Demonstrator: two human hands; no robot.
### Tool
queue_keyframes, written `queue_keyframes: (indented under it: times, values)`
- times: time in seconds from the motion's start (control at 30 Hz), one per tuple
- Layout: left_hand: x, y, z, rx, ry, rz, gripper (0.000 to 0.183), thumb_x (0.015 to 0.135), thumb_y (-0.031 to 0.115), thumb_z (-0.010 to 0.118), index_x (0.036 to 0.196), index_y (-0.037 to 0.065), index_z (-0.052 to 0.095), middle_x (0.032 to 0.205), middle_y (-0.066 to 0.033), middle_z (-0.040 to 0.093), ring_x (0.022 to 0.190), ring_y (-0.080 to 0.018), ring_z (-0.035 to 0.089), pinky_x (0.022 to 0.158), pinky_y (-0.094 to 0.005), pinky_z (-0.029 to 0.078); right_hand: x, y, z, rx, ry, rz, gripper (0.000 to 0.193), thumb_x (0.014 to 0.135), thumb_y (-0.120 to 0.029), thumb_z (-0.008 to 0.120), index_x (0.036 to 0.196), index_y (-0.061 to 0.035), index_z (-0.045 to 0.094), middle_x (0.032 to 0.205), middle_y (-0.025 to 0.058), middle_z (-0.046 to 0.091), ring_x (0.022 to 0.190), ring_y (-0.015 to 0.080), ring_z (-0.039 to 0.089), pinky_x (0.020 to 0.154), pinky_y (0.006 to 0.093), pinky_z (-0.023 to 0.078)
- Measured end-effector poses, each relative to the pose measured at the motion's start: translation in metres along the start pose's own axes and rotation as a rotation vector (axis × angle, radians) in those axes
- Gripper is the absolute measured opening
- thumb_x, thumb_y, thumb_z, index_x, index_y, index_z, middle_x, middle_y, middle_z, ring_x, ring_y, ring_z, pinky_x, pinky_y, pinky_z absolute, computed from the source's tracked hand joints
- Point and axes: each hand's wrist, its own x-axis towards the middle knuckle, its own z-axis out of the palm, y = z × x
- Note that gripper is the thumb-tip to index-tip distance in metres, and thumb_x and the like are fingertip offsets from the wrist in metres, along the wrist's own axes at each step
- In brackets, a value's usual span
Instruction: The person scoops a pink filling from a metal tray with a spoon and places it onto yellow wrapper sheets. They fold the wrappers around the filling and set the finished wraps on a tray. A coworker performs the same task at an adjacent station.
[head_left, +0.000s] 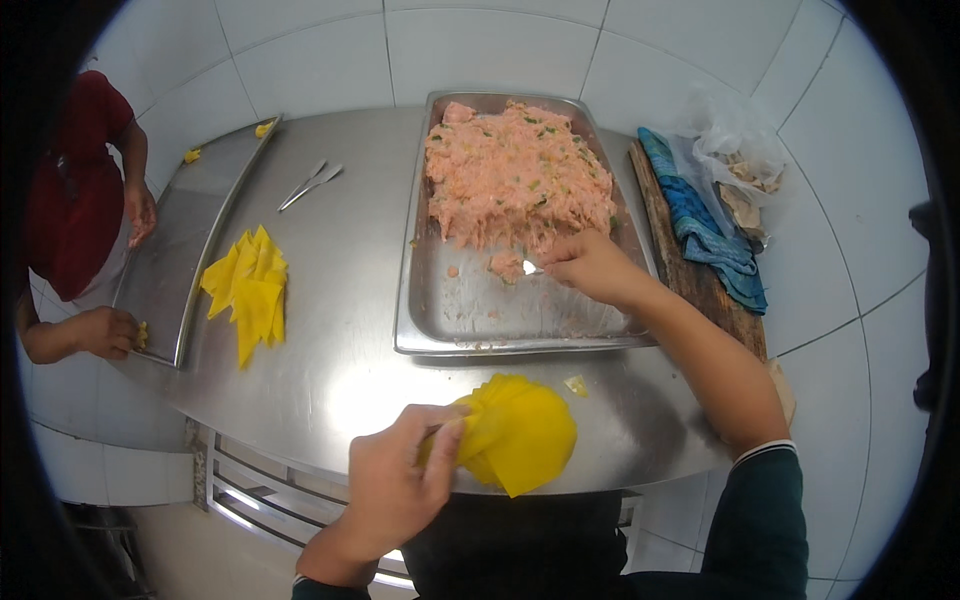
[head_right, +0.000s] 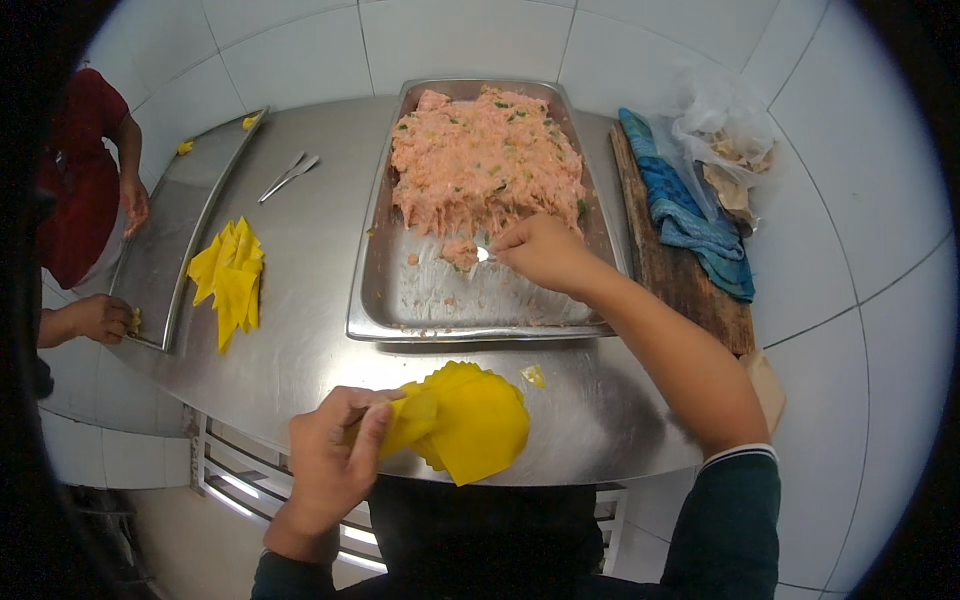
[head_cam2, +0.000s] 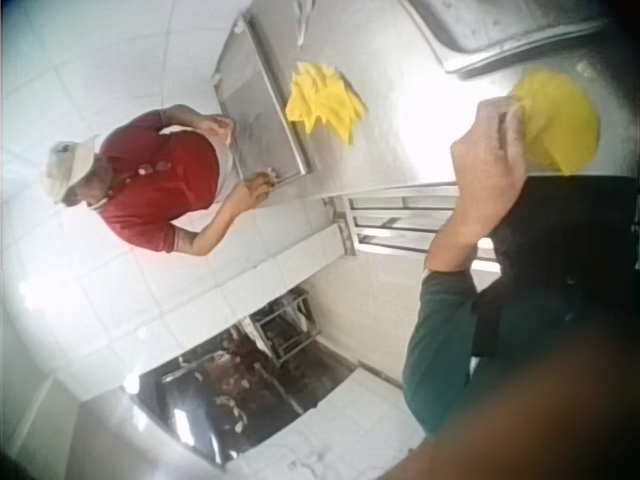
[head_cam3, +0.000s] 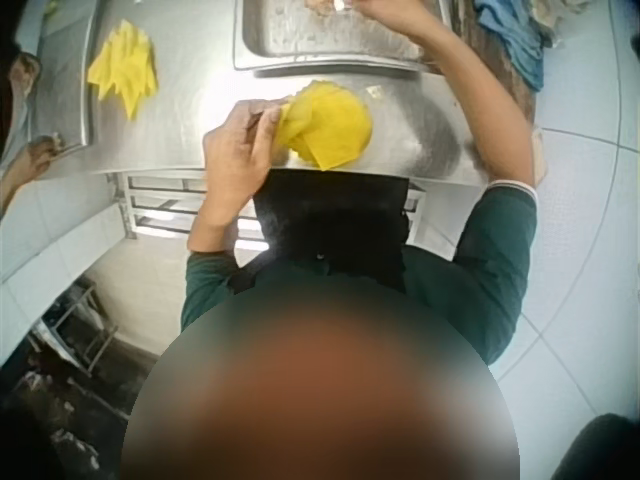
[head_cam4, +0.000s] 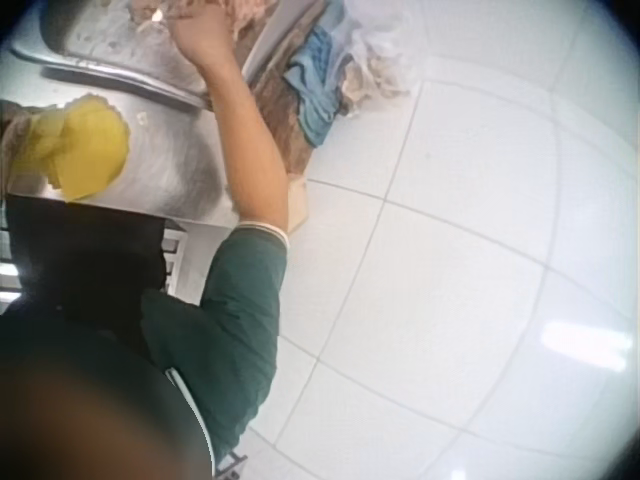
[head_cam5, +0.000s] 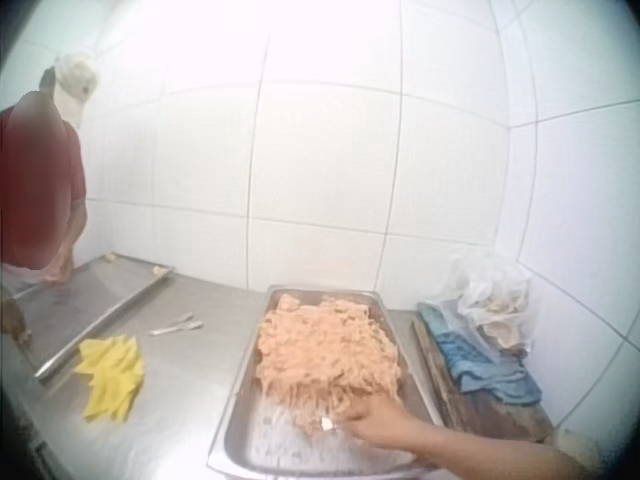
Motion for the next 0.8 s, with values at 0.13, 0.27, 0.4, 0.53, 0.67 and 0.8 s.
queue_keyframes:
  times: [0.13,0.27,0.4,0.53,0.67,0.8]
  values:
    - [0.018,0.016,0.012,-0.089,-0.016,0.009,0.012,0.100,0.012,0.062,0.102,0.001,0.062,0.079,-0.0157,0.071,0.064,-0.0264,0.072,0.059,-0.0326,0.056,-0.034,-0.019,-0.028,0.510,-0.134,0.237,0.027,0.089,-0.009,0.067,0.113,0.0017,0.072,0.067,-0.0012,0.055,0.056,0.0063,0.044,0.047,0.0245,0.031]
    - [0.036,0.016,0.019,-0.263,0.095,-0.136,0.021,0.105,0.022,0.053,0.105,0.002,0.060,0.090,-0.0116,0.069,0.076,-0.0189,0.068,0.069,-0.0284,0.053,-0.074,-0.027,-0.037,0.641,-0.014,0.234,0.028,0.092,-0.009,0.067,0.117,0.0014,0.070,0.069,-0.0035,0.051,0.053,0.0038,0.034,0.046,0.0216,0.023]
    - [0.046,0.001,0.011,-0.928,0.074,-0.265,0.042,0.109,0.038,0.044,0.126,0.001,0.055,0.117,-0.0116,0.064,0.108,-0.0169,0.063,0.095,-0.0303,0.049,-0.101,-0.028,-0.045,0.739,0.007,0.179,0.028,0.092,-0.010,0.068,0.118,0.0023,0.070,0.070,-0.0031,0.052,0.054,0.0039,0.036,0.047,0.0218,0.025]
    - [0.038,-0.010,0.021,-1.404,-0.133,-0.295,0.055,0.104,0.031,0.058,0.145,-0.001,0.041,0.134,-0.0146,0.057,0.126,-0.0243,0.058,0.109,-0.0384,0.047,-0.130,-0.028,-0.035,0.775,0.056,0.077,0.027,0.093,-0.010,0.070,0.117,0.0028,0.071,0.071,-0.0023,0.054,0.055,0.0042,0.039,0.048,0.0222,0.029]
    - [0.016,-0.007,0.051,-1.362,-0.181,-0.365,0.061,0.098,0.018,0.068,0.146,-0.003,0.037,0.137,-0.0169,0.054,0.130,-0.0284,0.055,0.110,-0.0423,0.046,-0.168,-0.028,-0.012,0.729,0.036,-0.015,0.028,0.096,-0.010,0.069,0.121,0.0030,0.071,0.083,0.0010,0.067,0.067,0.0050,0.055,0.059,0.0216,0.044]
    - [0.010,-0.003,0.065,-1.452,-0.151,-0.467,0.052,0.106,0.033,0.049,0.146,0.000,0.039,0.140,-0.0162,0.053,0.131,-0.0303,0.053,0.115,-0.0477,0.039,-0.191,-0.030,0.017,0.531,0.144,-0.239,0.027,0.096,-0.005,0.066,0.122,-0.0010,0.071,0.088,0.0088,0.071,0.073,0.0120,0.062,0.066,0.0259,0.049]
